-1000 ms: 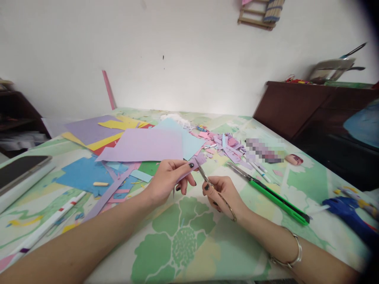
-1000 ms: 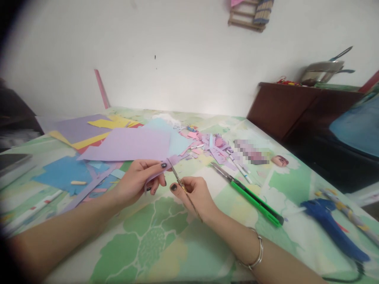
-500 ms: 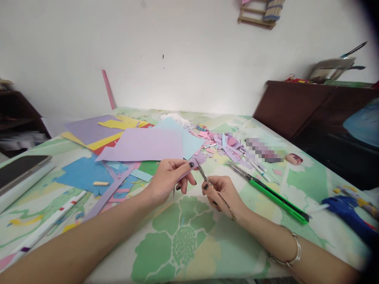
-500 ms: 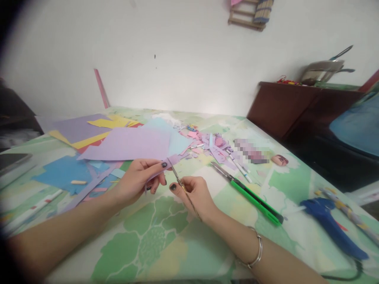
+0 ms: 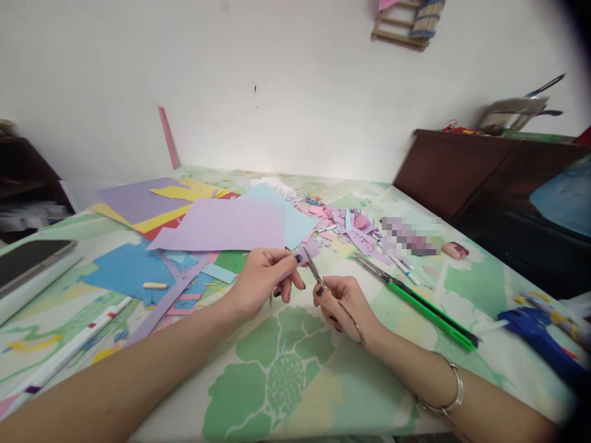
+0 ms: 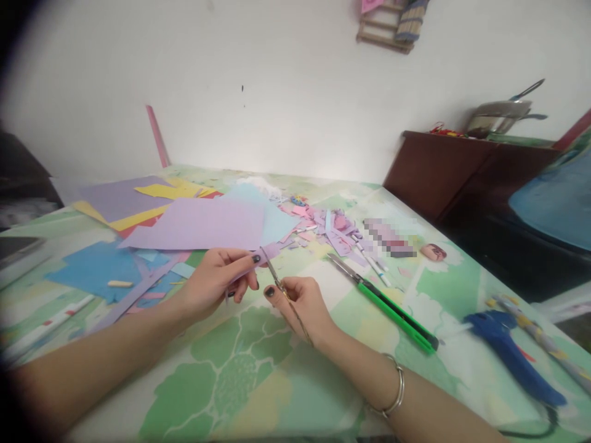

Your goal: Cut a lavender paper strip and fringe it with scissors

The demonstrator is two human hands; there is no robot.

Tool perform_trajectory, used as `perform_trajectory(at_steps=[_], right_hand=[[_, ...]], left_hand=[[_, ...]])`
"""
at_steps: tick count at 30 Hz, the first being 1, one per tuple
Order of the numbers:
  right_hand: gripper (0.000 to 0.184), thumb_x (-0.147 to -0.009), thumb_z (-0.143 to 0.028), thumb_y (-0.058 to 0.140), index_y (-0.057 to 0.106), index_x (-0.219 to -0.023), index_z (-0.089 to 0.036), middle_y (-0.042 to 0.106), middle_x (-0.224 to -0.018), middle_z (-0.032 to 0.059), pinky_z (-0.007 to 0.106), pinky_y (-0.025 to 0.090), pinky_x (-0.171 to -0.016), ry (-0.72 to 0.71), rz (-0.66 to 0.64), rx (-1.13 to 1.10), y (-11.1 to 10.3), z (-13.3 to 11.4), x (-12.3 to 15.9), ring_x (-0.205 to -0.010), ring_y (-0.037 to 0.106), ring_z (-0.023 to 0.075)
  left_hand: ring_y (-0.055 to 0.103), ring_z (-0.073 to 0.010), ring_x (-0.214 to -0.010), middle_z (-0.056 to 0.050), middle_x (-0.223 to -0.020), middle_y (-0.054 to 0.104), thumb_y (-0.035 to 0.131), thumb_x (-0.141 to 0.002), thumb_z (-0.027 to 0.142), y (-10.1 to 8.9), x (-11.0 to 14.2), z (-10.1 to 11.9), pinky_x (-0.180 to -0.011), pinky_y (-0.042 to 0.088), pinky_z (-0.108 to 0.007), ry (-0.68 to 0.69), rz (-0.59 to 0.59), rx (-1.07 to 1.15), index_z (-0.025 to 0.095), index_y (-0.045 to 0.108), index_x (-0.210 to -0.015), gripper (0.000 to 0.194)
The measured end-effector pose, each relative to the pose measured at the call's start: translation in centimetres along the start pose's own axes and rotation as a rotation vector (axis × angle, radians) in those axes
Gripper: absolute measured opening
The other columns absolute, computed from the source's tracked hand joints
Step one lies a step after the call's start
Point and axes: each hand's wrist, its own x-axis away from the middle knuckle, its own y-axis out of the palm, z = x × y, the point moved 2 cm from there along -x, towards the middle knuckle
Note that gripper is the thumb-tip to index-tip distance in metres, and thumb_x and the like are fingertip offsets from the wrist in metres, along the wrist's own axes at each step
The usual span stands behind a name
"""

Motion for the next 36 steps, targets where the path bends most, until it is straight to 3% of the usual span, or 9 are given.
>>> perform_trajectory(at_steps=[23, 31, 36], right_hand=[[0.046, -0.069, -0.056, 0.064, 0.040, -0.056, -0.019, 0.030, -0.037, -0.0085, 0.020, 0.018, -0.033, 0.047, 0.048, 0.027, -0.15, -0.04, -0.04, -0.032, 0.025, 0.0048], [0.052, -0.075, -0.068, 0.048, 0.044, -0.061, -0.018, 0.031, -0.038, -0.0076, 0.021, 0.017, -0.034, -0.003, -0.003, 0.025, -0.04, -0.28, 0.17, -0.033, 0.026, 0.0053], [0.051, -0.077, -0.066, 0.048, 0.045, -0.062, -0.017, 0.030, -0.039, -0.0075, 0.022, 0.016, -0.035, -0.017, -0.009, 0.028, -0.04, -0.25, 0.11, -0.033, 0.025, 0.0057]], left_hand=[[0.046, -0.0047, -0.032, -0.002, -0.052, 0.062, 0.055, -0.081, 0.030, -0.05, 0.12, -0.12, -0.038, 0.024, -0.020, -0.005, -0.010, -0.002, 0.011, 0.060, -0.060, 0.029], [0.046, -0.0048, -0.032, -0.002, -0.052, 0.062, 0.054, -0.081, 0.029, -0.03, 0.19, -0.07, -0.037, 0.024, -0.019, 0.005, -0.023, 0.009, 0.011, 0.061, -0.065, 0.026], [0.046, -0.0049, -0.032, -0.002, -0.052, 0.062, 0.055, -0.081, 0.029, -0.01, 0.23, 0.02, -0.037, 0.024, -0.019, -0.001, -0.023, 0.003, 0.011, 0.060, -0.063, 0.026]])
